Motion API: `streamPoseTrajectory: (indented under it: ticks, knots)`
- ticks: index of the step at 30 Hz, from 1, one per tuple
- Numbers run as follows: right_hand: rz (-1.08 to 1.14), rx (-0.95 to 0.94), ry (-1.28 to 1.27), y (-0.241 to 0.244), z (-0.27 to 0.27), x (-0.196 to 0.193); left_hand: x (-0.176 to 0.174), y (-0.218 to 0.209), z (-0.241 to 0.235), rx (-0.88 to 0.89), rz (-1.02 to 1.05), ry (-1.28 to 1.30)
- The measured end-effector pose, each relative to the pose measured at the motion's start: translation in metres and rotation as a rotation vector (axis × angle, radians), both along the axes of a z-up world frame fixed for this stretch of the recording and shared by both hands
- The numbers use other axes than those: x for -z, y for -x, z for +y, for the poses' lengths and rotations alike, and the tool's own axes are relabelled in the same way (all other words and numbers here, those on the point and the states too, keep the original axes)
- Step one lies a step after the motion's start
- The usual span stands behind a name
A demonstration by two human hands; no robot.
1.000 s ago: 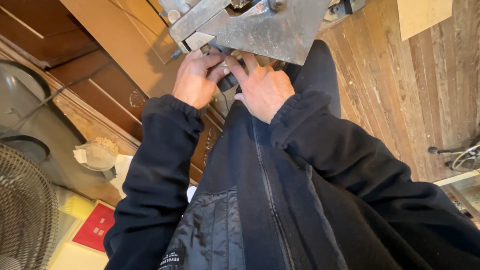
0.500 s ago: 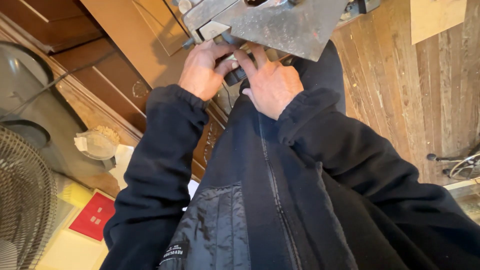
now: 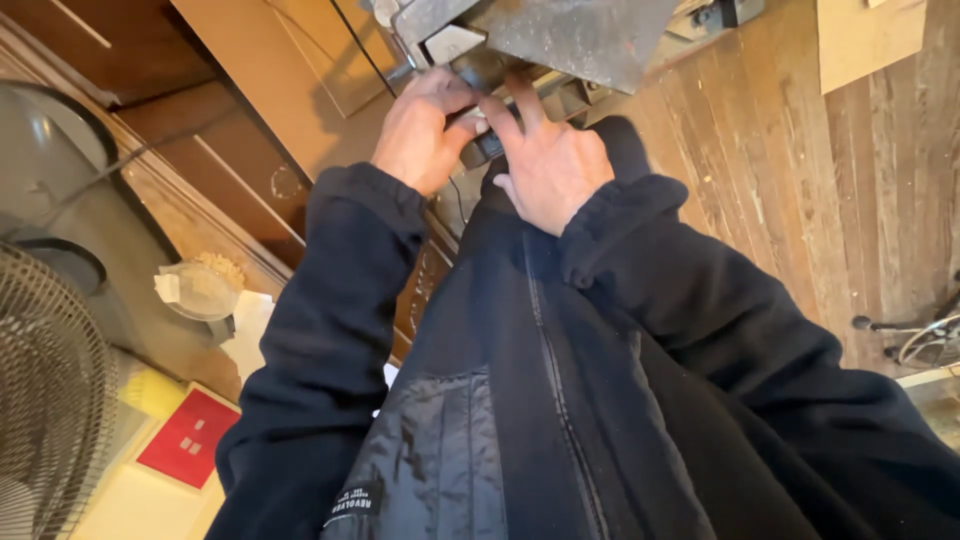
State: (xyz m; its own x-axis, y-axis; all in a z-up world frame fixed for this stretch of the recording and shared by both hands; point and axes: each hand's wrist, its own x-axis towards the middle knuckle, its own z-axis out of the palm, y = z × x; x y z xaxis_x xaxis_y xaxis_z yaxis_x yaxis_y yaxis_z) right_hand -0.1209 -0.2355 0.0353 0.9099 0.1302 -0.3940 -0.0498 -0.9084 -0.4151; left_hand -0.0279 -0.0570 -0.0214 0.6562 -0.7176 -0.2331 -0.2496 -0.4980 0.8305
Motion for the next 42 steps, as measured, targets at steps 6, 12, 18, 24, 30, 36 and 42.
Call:
streamPoseTrajectory:
  ticks: [6,12,18,24,30,36,42]
  knots:
    - [0.052,-0.057,0.123,0.001,0.007,-0.010,-0.008,0.008,0.009,0.022,-0.039,-0.031]
    - [-0.050,-0.043,0.001,0.006,0.011,0.001,-0.033,0.028,0.024,0.030,-0.055,-0.154]
    - [-0.185,-0.159,0.024,-0.005,0.027,-0.006,-0.013,0.033,0.047,0.071,-0.247,-0.176]
    - [-0.223,-0.377,0.174,-0.025,0.055,-0.021,-0.044,0.049,0.118,0.015,-0.202,-0.329]
    - [-0.262,-0.506,0.165,-0.028,0.055,-0.033,-0.067,0.131,0.181,-0.235,0.086,-0.309]
    - [-0.414,-0.403,-0.160,0.029,0.032,-0.079,-0.070,0.245,0.136,-0.830,0.899,0.637]
    - [0.255,0.107,-0.951,0.130,-0.035,-0.046,-0.082,0.291,0.025,-0.727,1.046,0.927]
